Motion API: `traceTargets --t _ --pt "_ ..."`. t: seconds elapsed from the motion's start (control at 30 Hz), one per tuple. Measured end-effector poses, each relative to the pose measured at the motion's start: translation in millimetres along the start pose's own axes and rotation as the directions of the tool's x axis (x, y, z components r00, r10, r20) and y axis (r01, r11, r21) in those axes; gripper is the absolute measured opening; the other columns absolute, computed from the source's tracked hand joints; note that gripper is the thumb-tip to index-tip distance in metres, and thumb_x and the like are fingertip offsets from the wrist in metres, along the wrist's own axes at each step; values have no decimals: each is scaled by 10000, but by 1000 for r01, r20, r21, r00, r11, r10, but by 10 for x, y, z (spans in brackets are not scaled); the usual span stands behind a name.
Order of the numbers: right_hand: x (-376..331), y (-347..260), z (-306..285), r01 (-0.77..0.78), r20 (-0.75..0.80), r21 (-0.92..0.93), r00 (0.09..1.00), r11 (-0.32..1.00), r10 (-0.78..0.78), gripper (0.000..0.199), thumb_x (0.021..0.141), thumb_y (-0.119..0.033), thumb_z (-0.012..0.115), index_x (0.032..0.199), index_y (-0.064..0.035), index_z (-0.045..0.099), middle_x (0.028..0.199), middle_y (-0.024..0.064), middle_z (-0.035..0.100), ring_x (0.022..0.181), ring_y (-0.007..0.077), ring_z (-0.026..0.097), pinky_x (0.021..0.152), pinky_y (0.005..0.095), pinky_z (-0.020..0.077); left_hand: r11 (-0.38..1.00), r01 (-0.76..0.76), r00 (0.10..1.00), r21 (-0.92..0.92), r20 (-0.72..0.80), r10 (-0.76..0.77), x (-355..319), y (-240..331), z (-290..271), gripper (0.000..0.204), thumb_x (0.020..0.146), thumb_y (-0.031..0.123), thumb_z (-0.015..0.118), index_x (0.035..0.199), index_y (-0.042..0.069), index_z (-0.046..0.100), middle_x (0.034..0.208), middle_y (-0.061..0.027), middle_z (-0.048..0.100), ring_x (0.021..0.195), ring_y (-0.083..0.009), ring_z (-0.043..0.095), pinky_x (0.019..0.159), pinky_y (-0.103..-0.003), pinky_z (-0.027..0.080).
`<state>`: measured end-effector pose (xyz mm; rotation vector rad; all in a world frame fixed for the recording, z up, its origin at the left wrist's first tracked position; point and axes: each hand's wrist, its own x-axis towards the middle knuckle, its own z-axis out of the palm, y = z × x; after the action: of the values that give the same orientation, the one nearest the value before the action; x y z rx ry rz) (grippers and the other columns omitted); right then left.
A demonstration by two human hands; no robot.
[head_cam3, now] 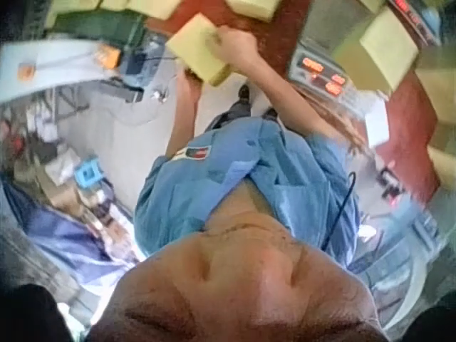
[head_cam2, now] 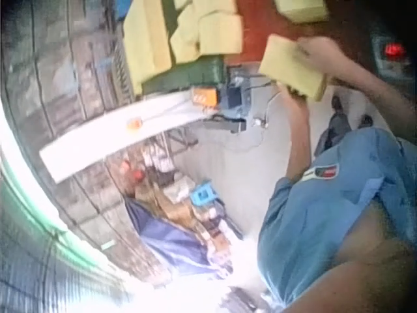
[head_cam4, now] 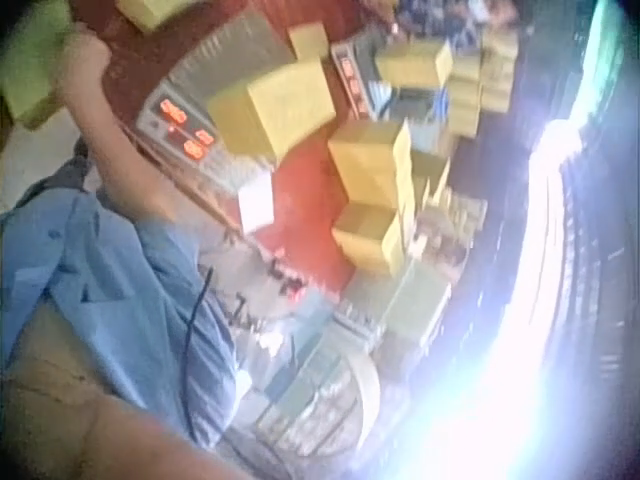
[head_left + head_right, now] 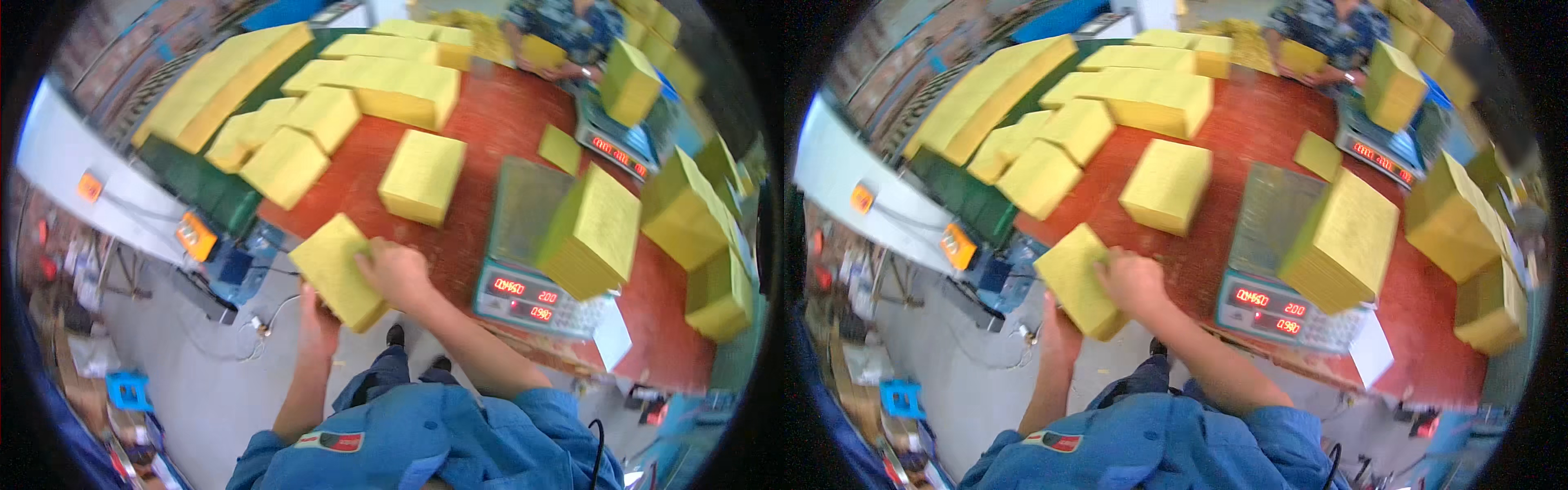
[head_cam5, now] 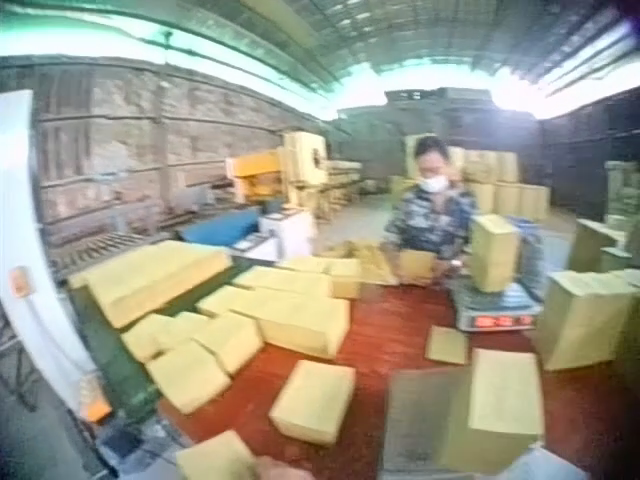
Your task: The person is weighing and adjusting stacks of yellow textured paper on a digital scale in a production facility.
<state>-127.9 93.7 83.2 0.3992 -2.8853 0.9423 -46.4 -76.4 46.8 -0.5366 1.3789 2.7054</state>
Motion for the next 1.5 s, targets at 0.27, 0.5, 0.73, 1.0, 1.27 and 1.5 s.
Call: traceTargets --t 0.27,0.5,0.73,1.0,1.27,1.5 --pt "-612 195 -311 -42 26 338 999 940 35 469 891 -383 619 1057 54 582 939 247 660 820 371 676 699 411 554 992 112 992 61 52 -115 -60 105 44 599 902 228 537 1447 123 313 1390 -121 460 1245 -282 496 1024 -449 432" --pt "-1136 403 -1363 -98 -32 783 980 615 196 600 944 -392 595 1304 76 484 1133 213 631 1012 235 637 861 349 507 977 210 867 26 457 -199 -249 776 1229 508 936 327 502 1339 18 472 1244 -158 583 1112 -256 593 932 -374 498" --pt "-1285 1078 -2857 -31 -258 897 774 441 578 454 947 -317 583 1256 14 557 1022 75 650 873 141 616 705 271 501 912 -289 496 290 861 -117 35 470 3416 473 943 273 562 1333 32 448 1292 -128 540 1161 -219 540 979 -352 441" --pt "-1426 1774 -3259 -33 -214 943 701 330 680 345 985 -255 505 1173 20 594 961 59 657 792 130 638 667 286 526 841 51 385 539 767 -514 399 -92 4472 629 857 428 639 1341 53 492 1299 -130 559 1175 -219 548 982 -382 437" --pt "-1504 1962 -3151 -9 -204 944 767 329 609 289 982 -196 495 1133 24 607 952 81 661 767 138 641 655 279 518 835 4 438 550 750 -496 409 -243 4430 640 856 461 628 1324 39 515 1245 -126 600 1130 -212 576 968 -346 445" --pt "-1563 2096 -3031 -121 -233 877 740 465 631 314 968 -231 540 1144 11 636 964 69 662 750 118 605 625 246 469 822 -170 482 543 774 -411 502 -387 4350 706 843 589 563 1327 78 527 1261 -114 588 1139 -213 544 954 -356 413"
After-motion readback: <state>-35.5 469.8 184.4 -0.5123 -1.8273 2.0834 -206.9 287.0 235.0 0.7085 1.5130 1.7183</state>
